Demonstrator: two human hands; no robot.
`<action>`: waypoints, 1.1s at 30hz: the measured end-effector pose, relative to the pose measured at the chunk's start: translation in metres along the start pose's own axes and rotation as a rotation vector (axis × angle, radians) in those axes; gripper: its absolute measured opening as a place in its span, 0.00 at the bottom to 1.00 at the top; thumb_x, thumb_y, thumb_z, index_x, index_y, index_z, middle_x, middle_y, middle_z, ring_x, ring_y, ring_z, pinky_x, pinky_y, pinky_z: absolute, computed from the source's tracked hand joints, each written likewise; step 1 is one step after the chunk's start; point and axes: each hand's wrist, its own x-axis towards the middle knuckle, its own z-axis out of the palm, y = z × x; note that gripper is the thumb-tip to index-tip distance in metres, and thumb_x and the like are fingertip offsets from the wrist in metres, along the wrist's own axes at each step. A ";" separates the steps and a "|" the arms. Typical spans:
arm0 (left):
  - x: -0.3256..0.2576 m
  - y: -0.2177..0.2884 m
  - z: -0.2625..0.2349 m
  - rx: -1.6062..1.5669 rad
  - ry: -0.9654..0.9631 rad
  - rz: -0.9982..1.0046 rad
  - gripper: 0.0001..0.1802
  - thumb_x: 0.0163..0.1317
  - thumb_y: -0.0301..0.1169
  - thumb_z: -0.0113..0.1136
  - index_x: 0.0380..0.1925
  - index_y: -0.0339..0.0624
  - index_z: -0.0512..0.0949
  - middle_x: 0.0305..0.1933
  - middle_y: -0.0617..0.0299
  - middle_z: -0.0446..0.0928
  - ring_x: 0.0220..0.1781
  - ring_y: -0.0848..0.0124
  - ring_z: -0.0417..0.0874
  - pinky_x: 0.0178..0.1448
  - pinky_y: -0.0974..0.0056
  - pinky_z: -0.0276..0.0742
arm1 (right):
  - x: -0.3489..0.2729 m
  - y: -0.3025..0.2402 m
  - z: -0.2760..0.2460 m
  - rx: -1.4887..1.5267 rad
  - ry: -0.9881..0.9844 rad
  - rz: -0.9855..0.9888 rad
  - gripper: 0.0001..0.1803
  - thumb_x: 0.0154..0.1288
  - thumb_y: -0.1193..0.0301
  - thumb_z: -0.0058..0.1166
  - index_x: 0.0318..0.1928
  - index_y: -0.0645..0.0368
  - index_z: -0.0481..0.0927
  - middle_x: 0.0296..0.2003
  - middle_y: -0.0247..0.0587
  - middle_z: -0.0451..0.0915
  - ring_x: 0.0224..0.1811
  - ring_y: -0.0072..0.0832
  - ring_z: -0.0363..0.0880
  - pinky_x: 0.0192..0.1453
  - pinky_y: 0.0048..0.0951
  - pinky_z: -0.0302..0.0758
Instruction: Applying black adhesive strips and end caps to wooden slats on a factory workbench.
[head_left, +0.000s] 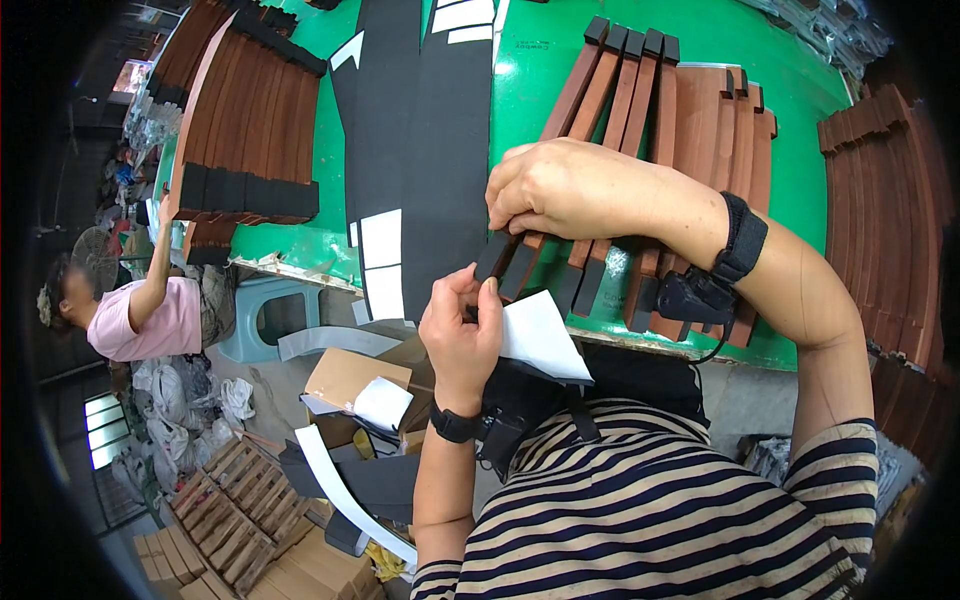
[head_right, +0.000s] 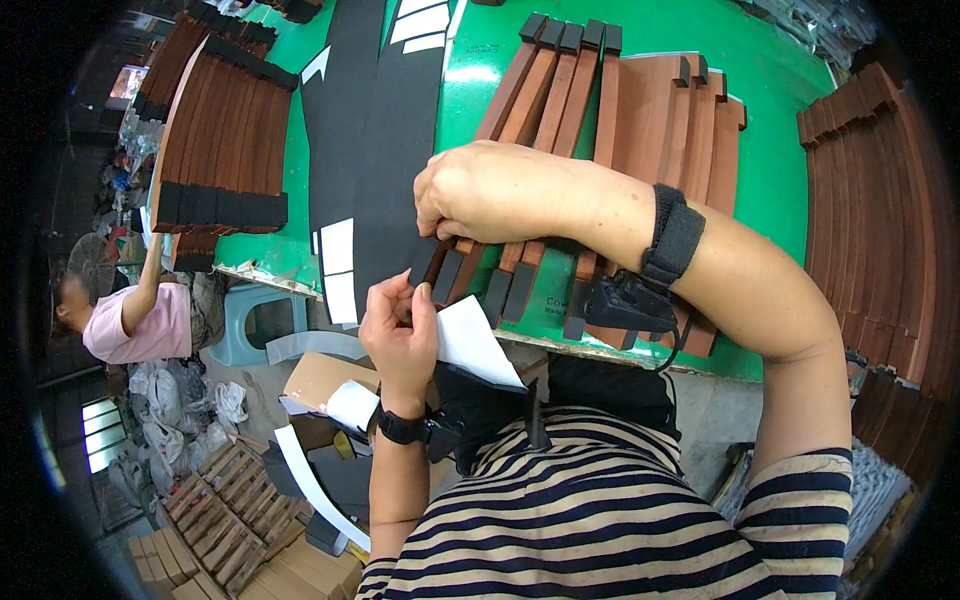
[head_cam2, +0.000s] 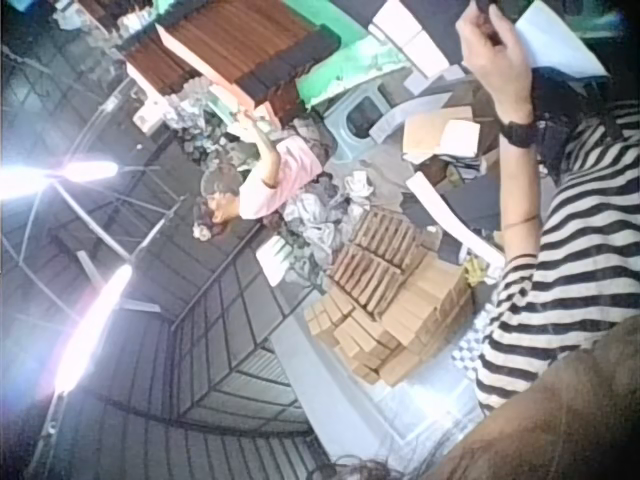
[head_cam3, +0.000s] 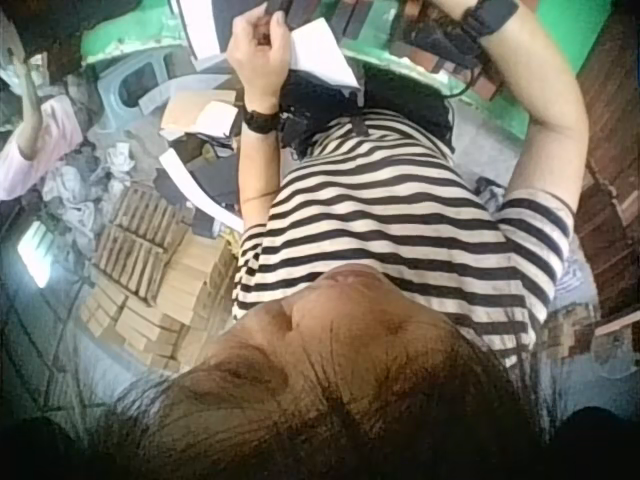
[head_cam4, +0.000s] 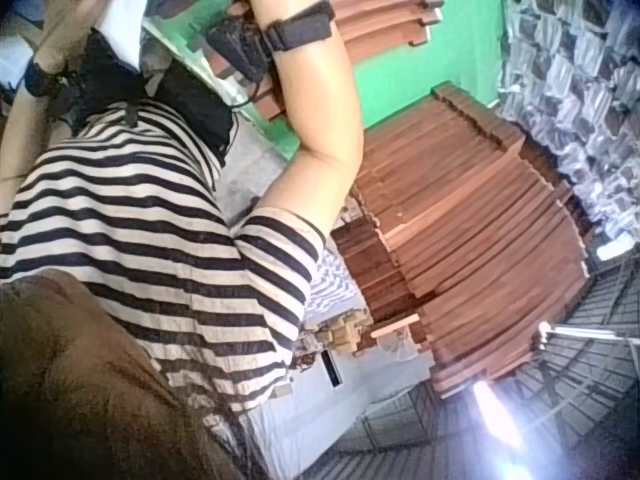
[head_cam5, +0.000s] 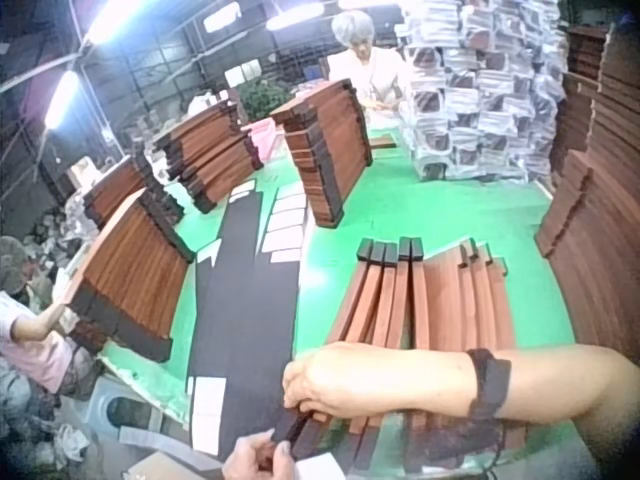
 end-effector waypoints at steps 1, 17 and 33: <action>0.000 0.000 0.000 0.004 -0.002 0.010 0.09 0.64 0.21 0.61 0.44 0.33 0.76 0.29 0.62 0.81 0.29 0.80 0.82 0.32 0.75 0.75 | 0.000 0.000 0.000 -0.010 0.009 -0.011 0.08 0.59 0.72 0.63 0.39 0.60 0.87 0.41 0.39 0.85 0.48 0.35 0.82 0.51 0.35 0.80; 0.000 0.000 -0.001 0.007 0.003 0.008 0.10 0.63 0.20 0.63 0.44 0.33 0.77 0.30 0.62 0.82 0.28 0.80 0.82 0.31 0.76 0.74 | 0.002 -0.006 0.000 -0.071 -0.019 0.006 0.08 0.59 0.71 0.63 0.38 0.59 0.86 0.40 0.39 0.85 0.48 0.35 0.82 0.50 0.35 0.80; 0.002 0.005 -0.001 0.010 0.007 -0.054 0.10 0.58 0.20 0.65 0.40 0.33 0.78 0.29 0.56 0.82 0.27 0.69 0.85 0.33 0.67 0.79 | 0.003 0.001 0.005 0.017 0.032 0.007 0.10 0.59 0.75 0.61 0.41 0.63 0.86 0.41 0.44 0.85 0.48 0.37 0.81 0.51 0.35 0.79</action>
